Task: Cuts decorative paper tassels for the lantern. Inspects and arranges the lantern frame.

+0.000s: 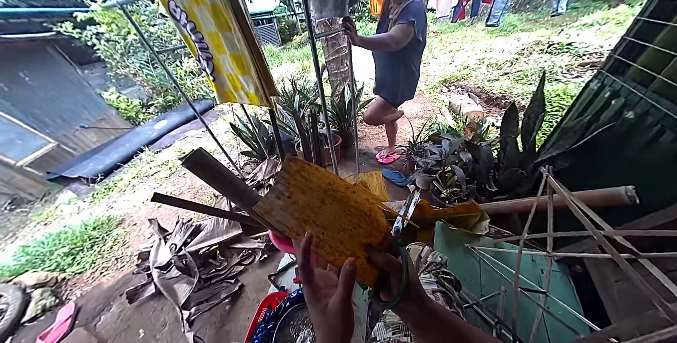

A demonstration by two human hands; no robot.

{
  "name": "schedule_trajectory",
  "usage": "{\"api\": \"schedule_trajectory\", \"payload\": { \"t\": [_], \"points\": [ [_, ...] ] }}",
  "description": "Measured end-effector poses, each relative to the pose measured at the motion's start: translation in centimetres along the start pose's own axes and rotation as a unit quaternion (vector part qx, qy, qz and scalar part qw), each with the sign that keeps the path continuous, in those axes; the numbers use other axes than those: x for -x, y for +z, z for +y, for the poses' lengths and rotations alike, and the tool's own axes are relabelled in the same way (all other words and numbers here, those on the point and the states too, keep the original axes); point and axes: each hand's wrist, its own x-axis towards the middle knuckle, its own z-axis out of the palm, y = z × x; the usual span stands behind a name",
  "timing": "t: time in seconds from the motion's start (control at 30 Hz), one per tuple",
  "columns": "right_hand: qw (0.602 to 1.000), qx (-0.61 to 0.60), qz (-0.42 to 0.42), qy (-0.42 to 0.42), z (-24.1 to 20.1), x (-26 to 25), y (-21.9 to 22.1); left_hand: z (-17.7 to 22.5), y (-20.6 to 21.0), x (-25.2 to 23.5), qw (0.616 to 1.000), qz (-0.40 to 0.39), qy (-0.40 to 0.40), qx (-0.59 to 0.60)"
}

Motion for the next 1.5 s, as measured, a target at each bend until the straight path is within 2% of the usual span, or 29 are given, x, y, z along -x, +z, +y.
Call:
{"api": "schedule_trajectory", "payload": {
  "t": [0.13, 0.27, 0.43, 0.53, 0.67, 0.77, 0.87, 0.97, 1.07, 1.3, 1.5],
  "points": [
    [0.999, 0.034, 0.007, -0.003, 0.2, 0.2, -0.5, 0.3, 0.5, -0.5, 0.999, -0.025, 0.017, -0.013],
    [0.998, 0.058, -0.015, 0.024, -0.3, 0.7, -1.2, -0.8, -0.9, -2.1, 0.997, -0.020, -0.035, -0.069],
    [0.982, 0.169, -0.075, -0.032, -2.9, -1.1, -5.8, 0.5, -2.7, -3.3, 0.969, -0.022, 0.049, -0.240],
    [0.950, 0.284, -0.121, -0.044, -6.4, -2.5, -8.8, 1.4, -3.6, -3.5, 0.949, -0.027, 0.083, -0.304],
    [0.871, 0.443, -0.209, 0.045, -9.8, -1.9, -8.4, 1.8, -3.4, -3.2, 0.940, -0.040, 0.097, -0.326],
    [0.820, 0.502, -0.257, 0.095, -10.4, -1.8, -7.5, 2.0, -3.3, -3.0, 0.939, -0.043, 0.106, -0.326],
    [0.799, 0.528, -0.266, 0.114, -10.7, -2.1, -7.2, 2.5, -3.4, -2.9, 0.938, -0.046, 0.112, -0.325],
    [0.790, 0.540, -0.270, 0.106, -10.8, -2.4, -7.3, 2.9, -3.5, -2.7, 0.928, -0.035, 0.116, -0.352],
    [0.788, 0.548, -0.260, 0.108, -10.8, -2.3, -7.2, 3.1, -3.6, -2.6, 0.935, -0.041, 0.108, -0.335],
    [0.812, 0.518, -0.251, 0.096, -10.2, -1.7, -6.4, 3.3, -3.6, -2.2, 0.947, -0.067, 0.072, -0.307],
    [0.806, 0.545, -0.220, 0.072, -8.9, -1.3, -5.2, 3.4, -3.4, -1.4, 0.948, -0.109, 0.042, -0.297]
  ]
}}
